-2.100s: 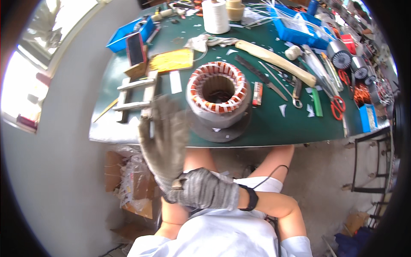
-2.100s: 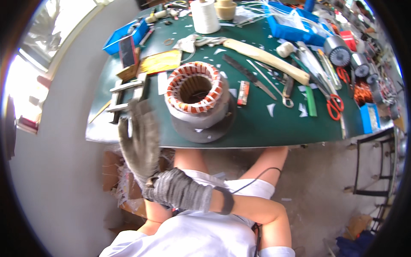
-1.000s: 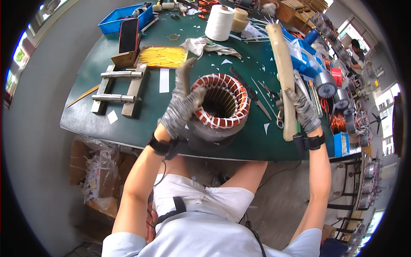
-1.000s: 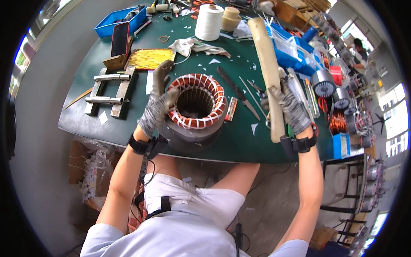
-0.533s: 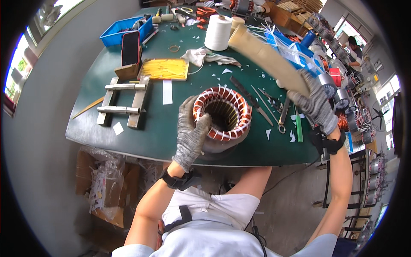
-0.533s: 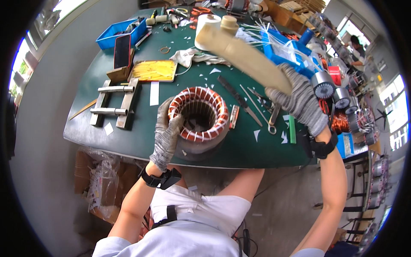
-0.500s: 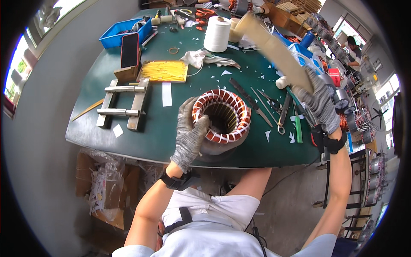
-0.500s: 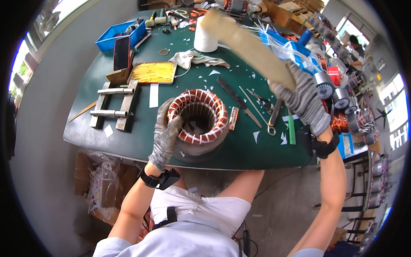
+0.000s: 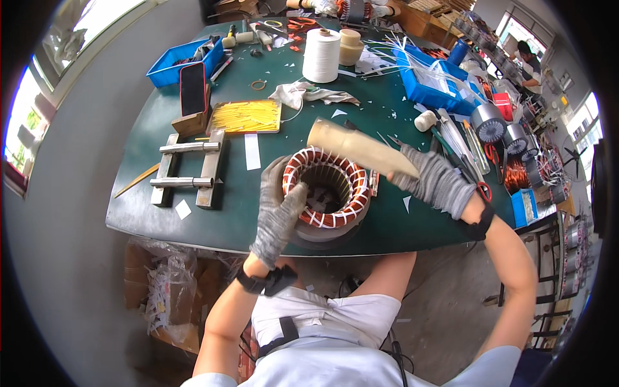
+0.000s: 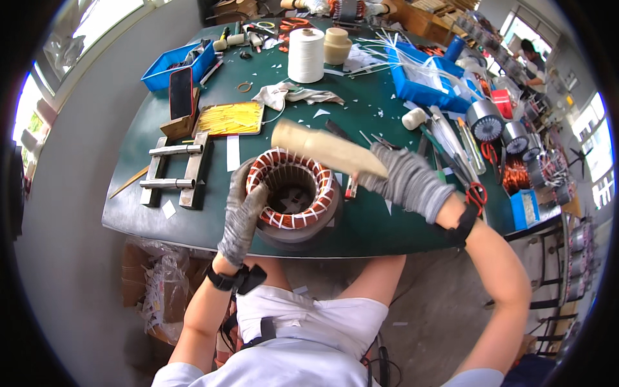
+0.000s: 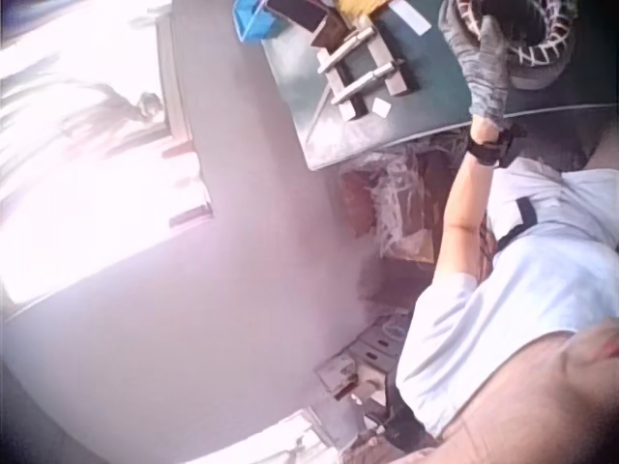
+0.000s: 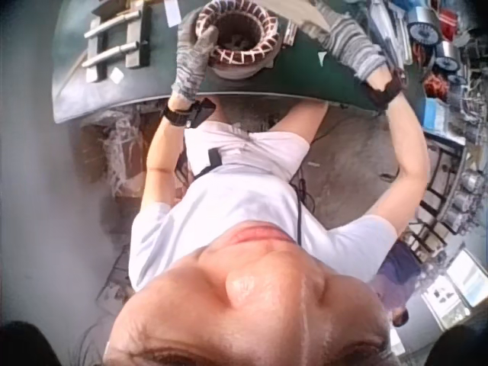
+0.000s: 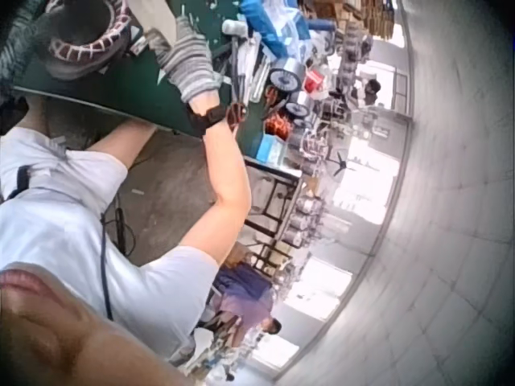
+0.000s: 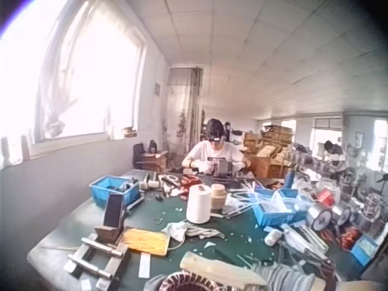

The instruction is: Assembling and securing copper windings on a motor stator using tape and tools.

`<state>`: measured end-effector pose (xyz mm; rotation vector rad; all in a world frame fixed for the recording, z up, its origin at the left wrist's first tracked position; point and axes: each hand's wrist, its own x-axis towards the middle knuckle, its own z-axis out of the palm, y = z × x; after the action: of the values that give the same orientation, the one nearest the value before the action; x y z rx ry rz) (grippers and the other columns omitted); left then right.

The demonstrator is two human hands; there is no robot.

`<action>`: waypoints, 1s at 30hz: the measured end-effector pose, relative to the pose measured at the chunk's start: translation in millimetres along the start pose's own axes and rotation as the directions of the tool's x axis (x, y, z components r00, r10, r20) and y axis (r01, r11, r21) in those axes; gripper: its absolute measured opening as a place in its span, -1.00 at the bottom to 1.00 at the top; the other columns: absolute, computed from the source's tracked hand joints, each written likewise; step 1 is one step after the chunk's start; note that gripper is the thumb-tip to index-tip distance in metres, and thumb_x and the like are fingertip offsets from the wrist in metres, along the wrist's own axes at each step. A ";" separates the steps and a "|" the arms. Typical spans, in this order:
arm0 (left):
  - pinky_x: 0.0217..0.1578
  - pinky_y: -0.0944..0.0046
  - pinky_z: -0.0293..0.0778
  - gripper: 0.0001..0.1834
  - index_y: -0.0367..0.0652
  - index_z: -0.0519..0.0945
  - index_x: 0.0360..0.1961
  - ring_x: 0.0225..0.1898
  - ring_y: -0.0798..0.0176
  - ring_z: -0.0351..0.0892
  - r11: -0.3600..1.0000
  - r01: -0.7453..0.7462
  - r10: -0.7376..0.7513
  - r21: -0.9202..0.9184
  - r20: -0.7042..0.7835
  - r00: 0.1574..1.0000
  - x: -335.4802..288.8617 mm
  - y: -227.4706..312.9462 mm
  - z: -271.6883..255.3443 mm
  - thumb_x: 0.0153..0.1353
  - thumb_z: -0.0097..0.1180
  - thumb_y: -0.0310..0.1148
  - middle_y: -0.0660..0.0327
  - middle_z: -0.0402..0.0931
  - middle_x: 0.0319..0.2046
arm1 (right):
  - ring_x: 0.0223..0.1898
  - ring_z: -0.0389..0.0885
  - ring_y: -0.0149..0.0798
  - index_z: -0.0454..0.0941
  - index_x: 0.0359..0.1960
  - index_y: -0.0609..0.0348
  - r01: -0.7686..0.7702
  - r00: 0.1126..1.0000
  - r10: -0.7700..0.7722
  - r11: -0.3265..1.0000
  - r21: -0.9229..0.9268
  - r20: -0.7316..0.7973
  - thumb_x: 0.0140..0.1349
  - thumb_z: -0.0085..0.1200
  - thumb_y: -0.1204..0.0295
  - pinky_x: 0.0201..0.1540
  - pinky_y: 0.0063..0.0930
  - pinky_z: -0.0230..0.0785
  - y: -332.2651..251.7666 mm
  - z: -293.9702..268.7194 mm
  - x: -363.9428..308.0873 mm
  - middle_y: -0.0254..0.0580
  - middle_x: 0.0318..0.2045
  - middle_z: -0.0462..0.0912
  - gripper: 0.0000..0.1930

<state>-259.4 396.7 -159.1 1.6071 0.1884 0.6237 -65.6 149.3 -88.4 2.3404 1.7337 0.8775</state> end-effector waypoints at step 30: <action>0.03 0.33 0.32 -0.55 -0.24 0.34 0.09 0.00 0.30 0.32 0.986 0.127 -0.087 -0.108 0.316 0.945 44.6 2.7 -38.4 0.18 0.02 -0.34 0.14 0.22 0.04 | -0.44 0.56 -0.03 0.48 -0.30 0.23 -0.480 0.856 0.283 0.747 0.460 0.433 0.06 0.08 -0.12 -0.32 -0.26 0.37 -22.0 -25.4 28.9 0.06 -0.53 0.54 -0.43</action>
<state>-241.8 450.7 -143.5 1.5377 0.0016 0.2861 -91.5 176.7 -65.1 3.0662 1.5146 -0.0704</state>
